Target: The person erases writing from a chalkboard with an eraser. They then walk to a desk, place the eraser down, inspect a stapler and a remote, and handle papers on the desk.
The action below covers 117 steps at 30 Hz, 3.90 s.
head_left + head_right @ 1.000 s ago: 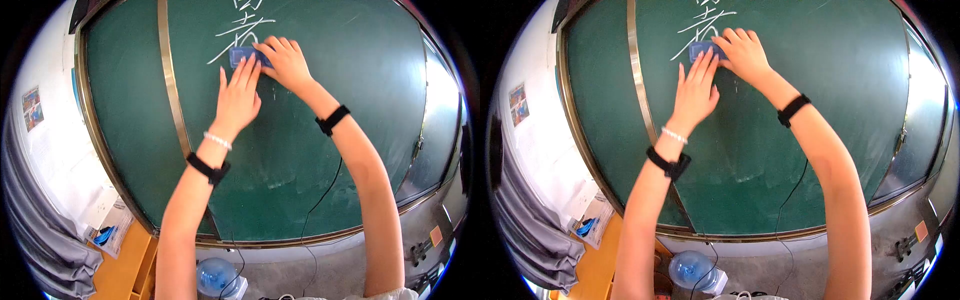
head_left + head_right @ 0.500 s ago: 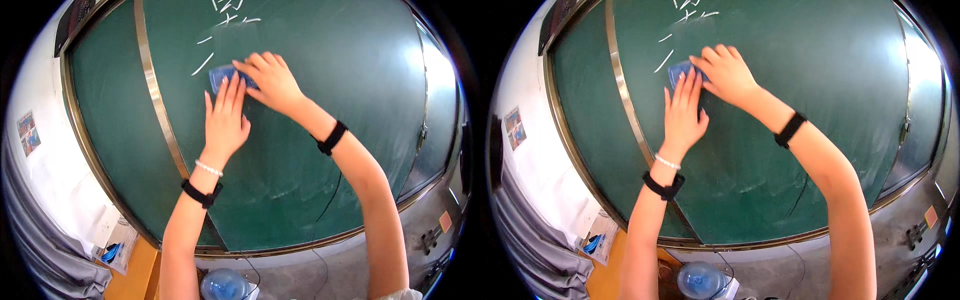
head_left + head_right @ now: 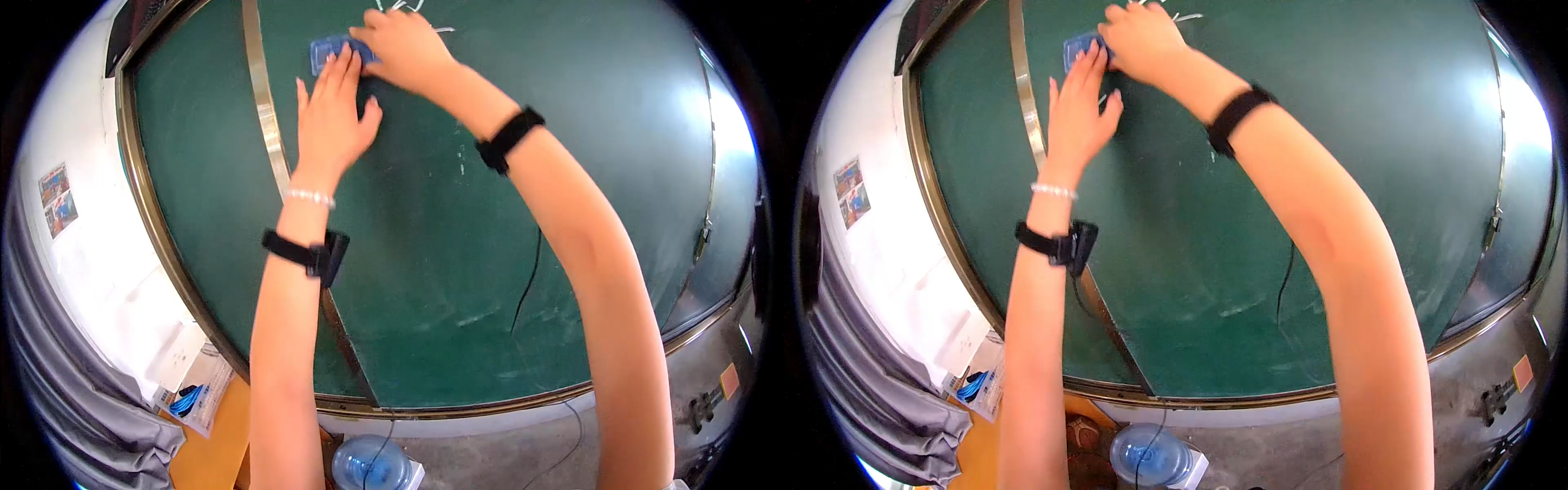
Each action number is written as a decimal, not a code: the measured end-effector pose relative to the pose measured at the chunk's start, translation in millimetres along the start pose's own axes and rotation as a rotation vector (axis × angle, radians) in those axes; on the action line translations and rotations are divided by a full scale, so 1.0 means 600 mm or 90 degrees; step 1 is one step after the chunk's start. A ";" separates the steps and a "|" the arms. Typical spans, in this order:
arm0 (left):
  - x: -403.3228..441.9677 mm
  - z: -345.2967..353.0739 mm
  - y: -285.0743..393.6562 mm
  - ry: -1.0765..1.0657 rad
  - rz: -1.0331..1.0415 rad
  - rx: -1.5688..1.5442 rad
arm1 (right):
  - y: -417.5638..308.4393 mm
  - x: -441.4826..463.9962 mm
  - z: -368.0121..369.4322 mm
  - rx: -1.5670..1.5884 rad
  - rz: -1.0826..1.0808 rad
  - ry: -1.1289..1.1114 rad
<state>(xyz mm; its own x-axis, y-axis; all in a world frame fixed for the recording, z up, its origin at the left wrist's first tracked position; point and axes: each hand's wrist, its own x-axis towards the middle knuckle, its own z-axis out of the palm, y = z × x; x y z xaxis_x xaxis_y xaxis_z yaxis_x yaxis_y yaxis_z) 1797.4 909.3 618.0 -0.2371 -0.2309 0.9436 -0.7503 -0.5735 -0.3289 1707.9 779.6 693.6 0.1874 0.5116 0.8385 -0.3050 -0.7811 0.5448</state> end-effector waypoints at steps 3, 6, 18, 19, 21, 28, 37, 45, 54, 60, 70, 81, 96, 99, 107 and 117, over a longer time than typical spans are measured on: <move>-0.102 -0.030 0.026 -0.082 -0.029 -0.056 | -0.060 -0.087 0.000 0.072 -0.049 0.059; -0.199 -0.045 0.060 -0.147 -0.050 -0.087 | -0.100 -0.151 0.005 0.089 -0.079 0.038; -0.208 -0.030 0.015 -0.182 -0.076 0.003 | 0.273 -0.065 -0.038 -0.174 0.365 0.034; -0.216 -0.023 0.013 -0.199 -0.074 0.006 | 0.237 -0.070 -0.043 -0.167 0.347 0.023; -0.225 -0.013 0.015 -0.189 -0.081 0.000 | 0.150 -0.081 -0.059 -0.159 0.313 0.002; -0.228 0.000 0.009 -0.143 -0.090 -0.029 | 0.083 -0.053 -0.038 -0.100 0.173 0.017; -0.239 0.009 0.001 -0.108 -0.070 -0.029 | 0.018 0.089 -0.017 -0.151 0.327 0.099; -0.237 0.009 -0.003 -0.106 -0.073 -0.031 | -0.009 0.006 0.035 -0.057 0.077 0.119; -0.239 0.012 -0.006 -0.090 -0.045 -0.017 | 0.151 0.114 -0.033 -0.201 0.339 0.040; -0.244 0.014 -0.011 -0.091 -0.061 -0.023 | -0.028 -0.029 -0.017 -0.060 0.087 0.043; -0.288 0.010 -0.116 0.041 -0.090 -0.036 | -0.199 -0.325 -0.052 0.053 -0.046 -0.148; -0.502 -0.212 0.043 0.054 -0.437 -0.240 | -0.041 -0.345 -0.116 -0.034 0.140 -0.115; -0.778 -0.326 0.204 -0.141 -0.970 -0.413 | -0.458 -0.659 -0.073 0.210 -0.116 -0.231; -0.831 -0.359 0.177 -0.123 -1.014 -0.367 | -0.452 -0.700 -0.078 0.258 -0.063 -0.267; -0.865 -0.432 0.147 0.030 -1.086 -0.321 | -0.389 -0.464 -0.066 0.193 0.270 -0.126; -0.868 -0.363 0.198 -0.094 -1.136 -0.411 | -0.665 -0.676 -0.042 0.283 -0.045 -0.313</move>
<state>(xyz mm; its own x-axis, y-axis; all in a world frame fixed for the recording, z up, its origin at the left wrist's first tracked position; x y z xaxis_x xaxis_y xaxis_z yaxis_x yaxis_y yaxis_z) 1697.1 1132.7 95.6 0.9856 0.1386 0.0969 -0.1171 0.1465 0.9823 1730.1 892.9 136.1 0.6294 0.4260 0.6499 0.1180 -0.8790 0.4619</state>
